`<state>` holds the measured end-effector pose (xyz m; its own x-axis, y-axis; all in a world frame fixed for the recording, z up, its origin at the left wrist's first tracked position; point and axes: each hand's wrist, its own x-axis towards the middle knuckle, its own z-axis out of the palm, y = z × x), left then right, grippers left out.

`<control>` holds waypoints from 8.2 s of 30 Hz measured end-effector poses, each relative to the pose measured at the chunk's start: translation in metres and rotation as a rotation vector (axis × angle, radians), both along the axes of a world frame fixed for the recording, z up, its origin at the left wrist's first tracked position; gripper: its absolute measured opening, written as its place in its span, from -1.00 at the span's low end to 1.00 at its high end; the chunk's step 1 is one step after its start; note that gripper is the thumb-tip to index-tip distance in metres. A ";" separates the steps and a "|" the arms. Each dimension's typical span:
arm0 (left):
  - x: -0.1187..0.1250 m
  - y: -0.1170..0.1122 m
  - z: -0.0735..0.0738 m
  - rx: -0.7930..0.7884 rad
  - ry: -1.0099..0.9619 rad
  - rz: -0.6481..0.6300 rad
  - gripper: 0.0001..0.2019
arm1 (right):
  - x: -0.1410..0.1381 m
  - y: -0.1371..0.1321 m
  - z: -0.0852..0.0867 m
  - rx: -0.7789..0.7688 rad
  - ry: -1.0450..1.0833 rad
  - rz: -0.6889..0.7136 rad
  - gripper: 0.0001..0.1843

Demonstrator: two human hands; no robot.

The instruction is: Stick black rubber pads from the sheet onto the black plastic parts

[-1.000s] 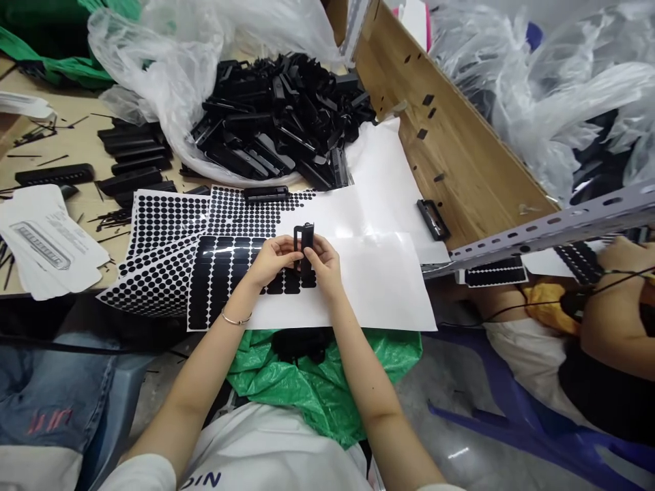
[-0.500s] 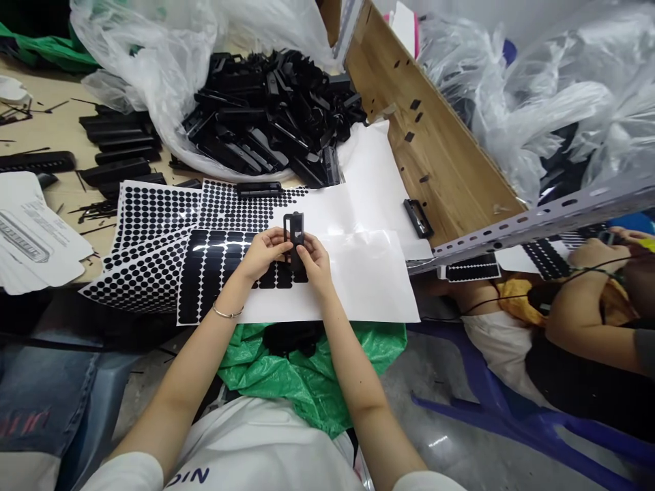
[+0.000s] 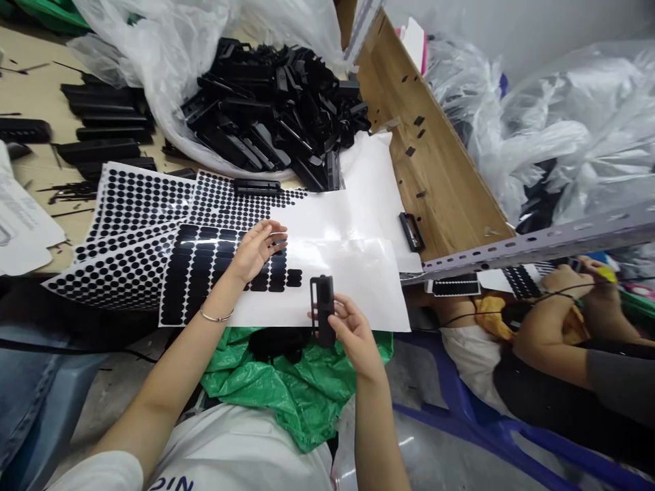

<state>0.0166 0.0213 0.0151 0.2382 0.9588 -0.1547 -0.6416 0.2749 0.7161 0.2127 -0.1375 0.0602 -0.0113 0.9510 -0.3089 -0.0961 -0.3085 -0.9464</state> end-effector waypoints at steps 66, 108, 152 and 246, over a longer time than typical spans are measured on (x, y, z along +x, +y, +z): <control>0.009 -0.001 -0.010 -0.081 -0.206 0.065 -0.82 | -0.066 0.222 -0.022 0.881 -0.983 0.703 -0.41; 0.011 -0.006 -0.007 -0.014 -0.100 0.064 -0.59 | -0.056 0.235 -0.028 0.160 -1.092 -0.128 -0.83; 0.005 -0.008 -0.009 0.267 0.222 -0.190 -0.75 | -0.062 0.096 -0.023 0.558 -0.280 -0.260 -0.89; 0.020 -0.038 -0.011 0.435 0.510 0.065 -0.63 | -0.048 0.074 -0.046 0.249 0.207 -0.222 -0.63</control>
